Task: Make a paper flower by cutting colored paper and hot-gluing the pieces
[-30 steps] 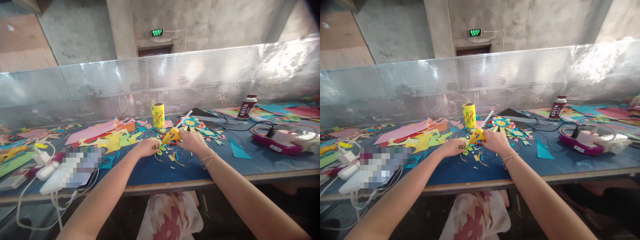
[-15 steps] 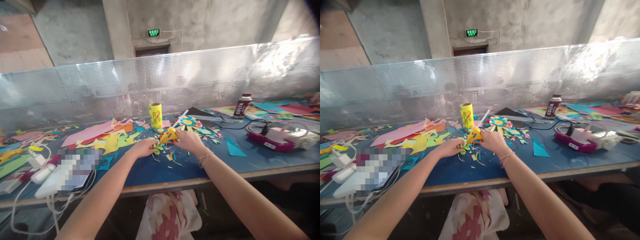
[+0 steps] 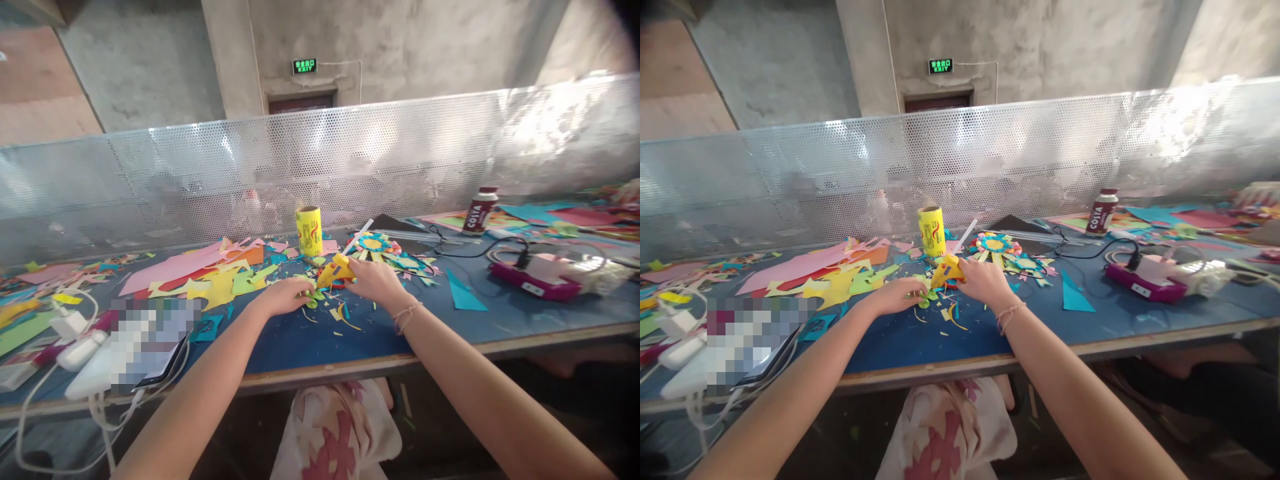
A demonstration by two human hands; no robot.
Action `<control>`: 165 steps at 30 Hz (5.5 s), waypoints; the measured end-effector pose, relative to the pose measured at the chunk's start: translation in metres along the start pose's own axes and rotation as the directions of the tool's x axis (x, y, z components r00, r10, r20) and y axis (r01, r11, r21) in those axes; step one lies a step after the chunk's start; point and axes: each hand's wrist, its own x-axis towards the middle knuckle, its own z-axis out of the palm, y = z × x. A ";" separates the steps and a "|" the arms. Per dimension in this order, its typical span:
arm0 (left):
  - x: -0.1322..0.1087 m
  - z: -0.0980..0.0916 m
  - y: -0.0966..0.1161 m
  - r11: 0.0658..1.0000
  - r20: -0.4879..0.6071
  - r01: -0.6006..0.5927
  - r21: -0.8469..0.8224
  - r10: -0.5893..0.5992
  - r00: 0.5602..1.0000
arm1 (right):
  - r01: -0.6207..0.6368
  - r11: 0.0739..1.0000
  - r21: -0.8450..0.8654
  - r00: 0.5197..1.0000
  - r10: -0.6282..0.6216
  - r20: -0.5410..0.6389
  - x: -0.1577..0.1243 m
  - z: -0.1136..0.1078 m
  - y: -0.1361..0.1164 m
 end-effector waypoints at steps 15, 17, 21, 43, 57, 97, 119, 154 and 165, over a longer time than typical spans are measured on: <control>0.001 0.002 0.005 0.999 0.018 -0.019 0.051 0.018 1.000 | 0.005 1.000 -0.013 0.999 -0.005 0.054 -0.001 -0.005 -0.004; 0.001 0.001 0.006 0.998 0.023 -0.010 0.055 0.009 1.000 | 0.002 1.000 -0.012 0.999 -0.002 0.049 -0.001 -0.005 -0.004; 0.002 0.001 0.007 0.998 0.035 -0.006 0.069 0.004 0.999 | 0.011 1.000 -0.022 1.000 -0.010 0.027 -0.001 -0.004 -0.004; 0.002 0.001 -0.001 0.997 -0.005 0.026 -0.073 -0.026 1.000 | 0.034 0.999 -0.031 0.999 -0.034 0.016 -0.001 -0.003 0.005; 0.009 0.010 0.004 0.991 -0.033 0.137 -0.009 -0.137 0.990 | -0.032 0.999 -0.031 0.999 0.032 -0.002 0.000 -0.005 0.011; 0.009 0.008 0.003 0.999 0.000 0.047 0.008 -0.047 0.999 | -0.128 0.992 0.012 0.991 0.128 -0.028 0.004 0.007 0.013; 0.005 0.002 0.007 0.993 0.026 0.103 -0.051 -0.102 0.995 | -0.307 0.926 0.218 0.951 0.308 0.030 0.006 0.005 0.013; -0.008 0.000 0.012 0.999 0.128 -0.009 0.052 0.002 0.992 | -0.240 0.942 0.236 0.970 0.242 0.022 0.004 0.012 0.014; -0.010 0.001 0.010 0.994 0.093 -0.027 0.110 0.017 0.996 | -0.252 0.937 0.241 0.967 0.255 0.022 0.005 0.014 0.017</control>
